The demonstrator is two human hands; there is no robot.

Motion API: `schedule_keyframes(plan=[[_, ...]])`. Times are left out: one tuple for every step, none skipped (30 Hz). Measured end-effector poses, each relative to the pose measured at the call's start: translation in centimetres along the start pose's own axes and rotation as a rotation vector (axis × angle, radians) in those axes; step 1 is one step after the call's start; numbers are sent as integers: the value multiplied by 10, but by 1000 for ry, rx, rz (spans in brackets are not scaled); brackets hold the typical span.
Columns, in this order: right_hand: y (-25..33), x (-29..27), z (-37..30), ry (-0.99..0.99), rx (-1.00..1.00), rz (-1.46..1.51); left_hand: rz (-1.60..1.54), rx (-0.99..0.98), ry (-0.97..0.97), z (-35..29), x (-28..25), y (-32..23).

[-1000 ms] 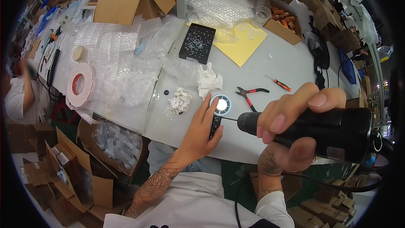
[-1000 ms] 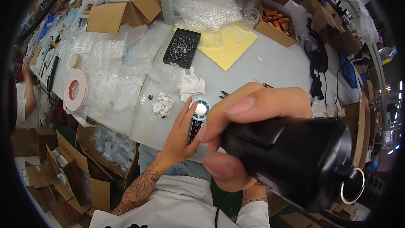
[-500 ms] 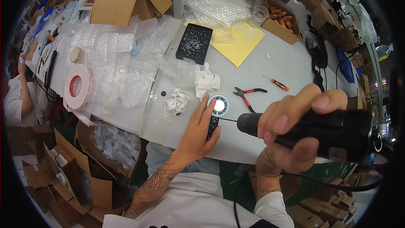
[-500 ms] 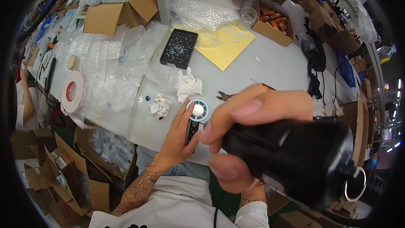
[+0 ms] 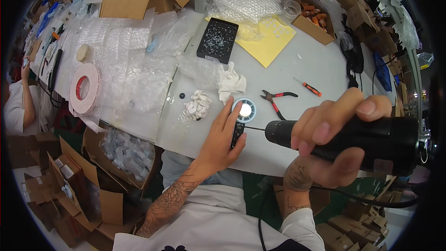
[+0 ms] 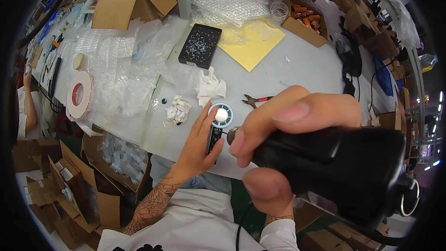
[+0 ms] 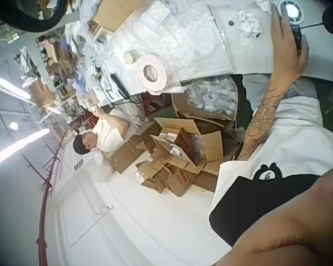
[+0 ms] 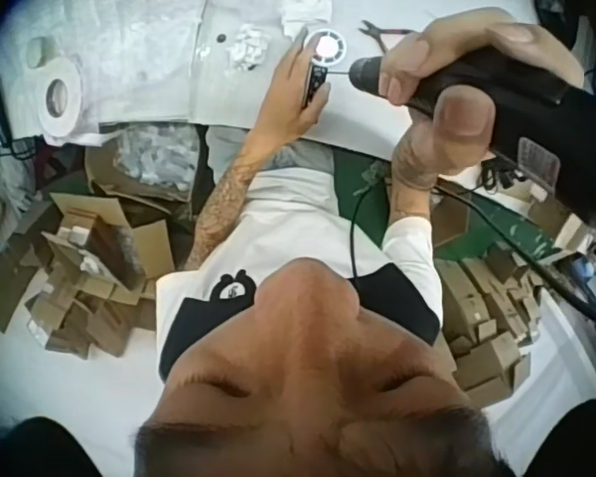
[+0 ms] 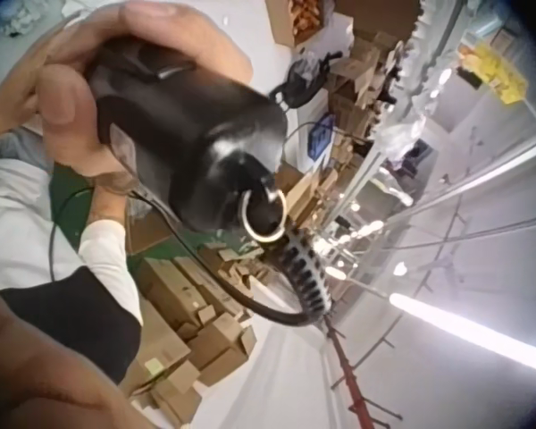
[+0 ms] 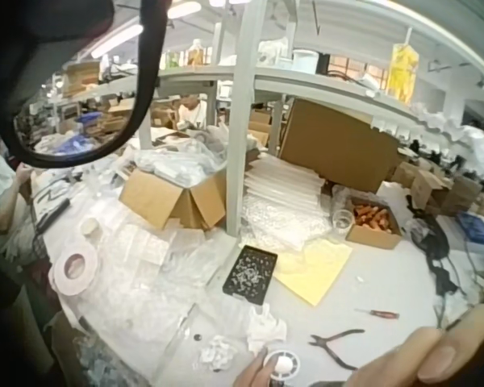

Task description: Assembling and testing electronic components, specifically a small fan and circuit board, using various hand tools.

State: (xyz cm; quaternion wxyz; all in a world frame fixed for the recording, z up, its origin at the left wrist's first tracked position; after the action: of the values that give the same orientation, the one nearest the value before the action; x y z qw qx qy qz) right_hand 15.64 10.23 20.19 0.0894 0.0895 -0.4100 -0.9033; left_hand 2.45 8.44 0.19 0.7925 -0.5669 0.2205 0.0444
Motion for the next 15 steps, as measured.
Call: schedule_keyframes(plan=[[0,-1,1,-3,-1,0,-3,1,1,0,1,-1],[-4,4,5,-7,-2,1,-6,1,1,0,1,-1],[-3,1,6,-11,-3,2,-7,-3,3,0,1,-1],[-1,0,4,-15,-3,2,-4,-3,3,-1,1,-1],[-2,2,4,-19,-1,5,0,-6,2,-2,0,0],[-5,3,8,-25,2,8,4,-10,2,-2,0,0],[-5,8,6,-31,7,12,3,-19,7,-3,0,1],[-4,5,6,-37,12,16,4,-14,3,-2,-1,1],[-1,1,2,-44,19,20,5,-10,-2,-2,0,0],[-3,0,3,-52,30,27,7,-11,-5,-2,0,0],[-5,5,6,-60,42,34,5,-28,3,-2,1,1],[-4,3,8,-70,57,38,7,-20,6,0,2,0],[-4,1,8,-81,71,40,8,-13,10,2,3,-2],[-4,-3,9,-92,87,41,7,-4,15,2,4,-2],[-7,-4,11,-98,98,44,3,-19,22,2,5,1]])
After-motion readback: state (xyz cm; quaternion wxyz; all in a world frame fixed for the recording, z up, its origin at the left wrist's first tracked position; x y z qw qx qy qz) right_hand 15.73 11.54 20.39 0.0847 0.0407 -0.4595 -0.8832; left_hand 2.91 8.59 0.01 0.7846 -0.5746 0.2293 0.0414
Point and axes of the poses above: each hand's wrist, its own z-axis towards the middle knuckle, its own x-axis out of the palm, y = z × x, the point moved 5 cm from there along z, towards the middle knuckle, and after that the axes turned 1 degree about -x, right-handed, at the moved point
